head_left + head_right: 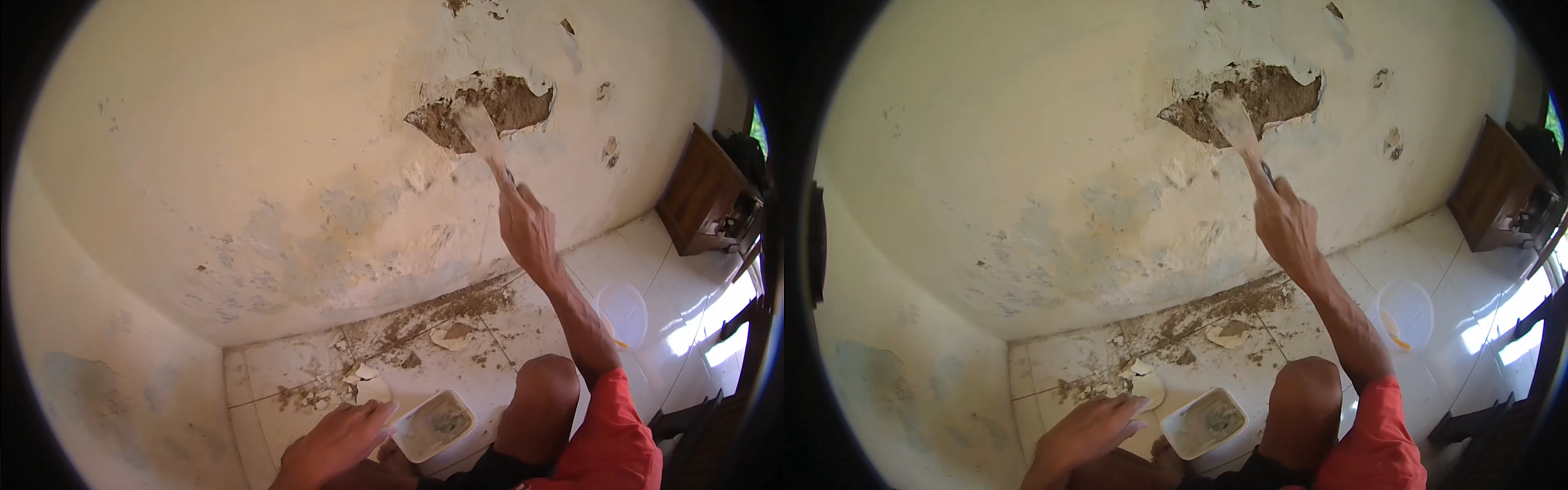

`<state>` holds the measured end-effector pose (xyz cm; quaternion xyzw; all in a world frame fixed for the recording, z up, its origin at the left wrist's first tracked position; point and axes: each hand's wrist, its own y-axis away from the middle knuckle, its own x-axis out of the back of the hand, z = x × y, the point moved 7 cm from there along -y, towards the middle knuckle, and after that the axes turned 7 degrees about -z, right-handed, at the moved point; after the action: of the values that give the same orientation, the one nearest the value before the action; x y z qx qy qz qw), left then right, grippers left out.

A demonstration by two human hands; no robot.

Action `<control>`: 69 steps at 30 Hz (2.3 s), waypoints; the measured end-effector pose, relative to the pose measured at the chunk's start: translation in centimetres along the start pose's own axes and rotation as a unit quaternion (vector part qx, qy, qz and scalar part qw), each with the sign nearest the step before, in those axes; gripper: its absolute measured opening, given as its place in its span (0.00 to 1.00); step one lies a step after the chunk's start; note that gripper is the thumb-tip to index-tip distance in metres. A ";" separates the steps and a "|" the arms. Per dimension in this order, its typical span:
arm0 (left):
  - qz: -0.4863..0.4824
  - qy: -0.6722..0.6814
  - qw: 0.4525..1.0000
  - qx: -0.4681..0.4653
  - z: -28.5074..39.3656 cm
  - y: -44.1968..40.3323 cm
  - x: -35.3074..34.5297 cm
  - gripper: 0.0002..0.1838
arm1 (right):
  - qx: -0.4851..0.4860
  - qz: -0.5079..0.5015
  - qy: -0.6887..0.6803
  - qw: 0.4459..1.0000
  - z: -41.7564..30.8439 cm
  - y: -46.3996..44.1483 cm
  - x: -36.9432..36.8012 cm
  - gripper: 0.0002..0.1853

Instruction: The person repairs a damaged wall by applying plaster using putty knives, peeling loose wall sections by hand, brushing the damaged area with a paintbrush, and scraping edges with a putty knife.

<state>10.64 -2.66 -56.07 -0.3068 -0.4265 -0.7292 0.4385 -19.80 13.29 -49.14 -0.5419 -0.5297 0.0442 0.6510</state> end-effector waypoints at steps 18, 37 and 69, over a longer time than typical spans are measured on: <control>-0.020 0.009 1.000 0.022 -0.8 -0.7 -0.4 0.21 | 0.017 0.037 0.023 0.999 -3.3 -3.2 1.7 0.32; -0.002 0.000 1.000 0.004 -0.6 -1.1 -0.5 0.21 | 0.028 0.048 0.017 0.998 -2.5 -3.2 0.1 0.27; 0.003 -0.012 0.999 0.049 -1.8 -1.1 -1.2 0.19 | 0.012 0.062 -0.034 0.997 7.5 5.1 -4.3 0.34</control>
<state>10.02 -3.49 -58.27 -0.2953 -0.4662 -0.7021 0.4500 -24.55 17.61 -56.88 -0.5640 -0.5162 0.1098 0.6351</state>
